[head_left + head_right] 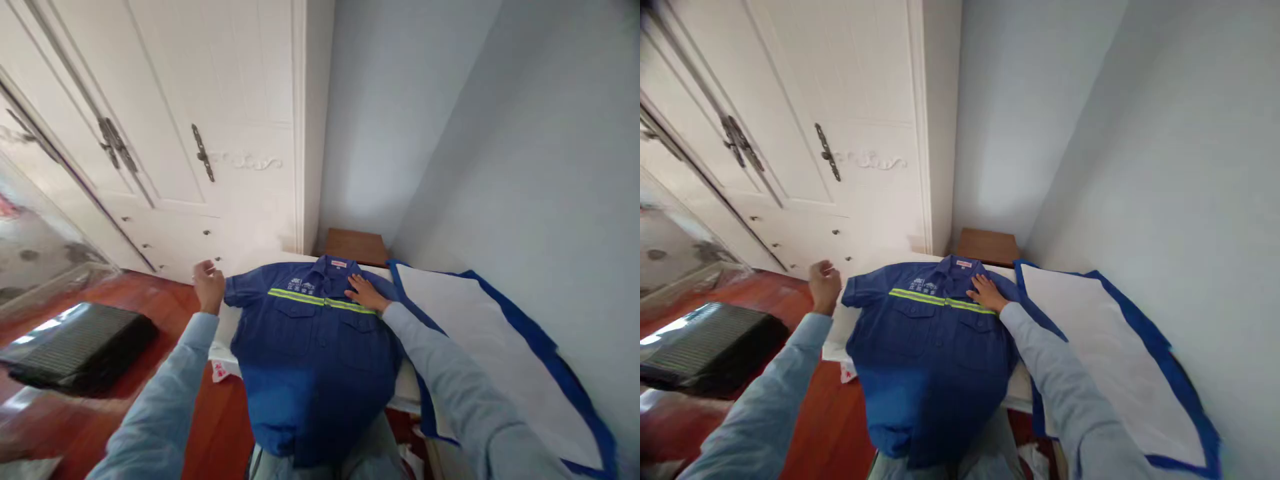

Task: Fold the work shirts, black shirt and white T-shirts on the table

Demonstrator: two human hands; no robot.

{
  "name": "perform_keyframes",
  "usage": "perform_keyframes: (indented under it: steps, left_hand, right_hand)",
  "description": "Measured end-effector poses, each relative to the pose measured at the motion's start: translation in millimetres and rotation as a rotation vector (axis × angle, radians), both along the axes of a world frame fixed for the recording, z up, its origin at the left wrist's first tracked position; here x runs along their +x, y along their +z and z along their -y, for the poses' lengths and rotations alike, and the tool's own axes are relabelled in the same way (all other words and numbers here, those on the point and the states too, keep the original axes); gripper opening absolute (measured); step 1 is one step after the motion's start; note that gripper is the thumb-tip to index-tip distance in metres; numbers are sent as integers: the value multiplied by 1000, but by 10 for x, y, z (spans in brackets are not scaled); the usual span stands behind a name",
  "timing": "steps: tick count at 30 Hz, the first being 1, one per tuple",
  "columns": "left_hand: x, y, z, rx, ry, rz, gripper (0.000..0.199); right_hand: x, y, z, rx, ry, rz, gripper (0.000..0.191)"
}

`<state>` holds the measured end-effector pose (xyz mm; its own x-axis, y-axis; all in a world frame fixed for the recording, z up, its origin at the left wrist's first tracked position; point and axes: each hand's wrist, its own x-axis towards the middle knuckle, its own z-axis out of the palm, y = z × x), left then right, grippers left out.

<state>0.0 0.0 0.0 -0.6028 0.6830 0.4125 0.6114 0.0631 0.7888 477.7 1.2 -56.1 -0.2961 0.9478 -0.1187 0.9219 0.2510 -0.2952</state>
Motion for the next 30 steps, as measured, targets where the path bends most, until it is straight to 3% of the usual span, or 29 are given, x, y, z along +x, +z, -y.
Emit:
perform_keyframes:
  steps: [3,6,9,12,14,17,25,30]
  left_hand:
    - [583,112,-38,55,-412,-234,35]
    - [1234,107,-129,17,-774,-488,45]
    - [1814,-46,-249,-104,-955,-679,57]
    - [2138,-285,-312,-296,-981,-787,65]
    - [2200,-440,-304,-376,-963,-823,68]
    - [2166,-599,-261,-362,-941,-824,69]
    - [2095,-654,-300,-315,-906,-779,59]
    - [2130,-657,-256,-318,-878,-819,67]
  right_hand:
    - [-39,45,-66,29,1,-19,71]
    - [-135,103,-143,99,-7,-37,71]
    - [-237,146,-218,180,-35,-36,71]
    - [-265,128,-242,211,-98,-3,71]
    - [-246,81,-211,186,-132,27,71]
    - [-217,-2,-122,153,-146,56,69]
    - [-239,-27,-34,165,-165,93,68]
    - [-244,-32,-20,184,-152,113,69]
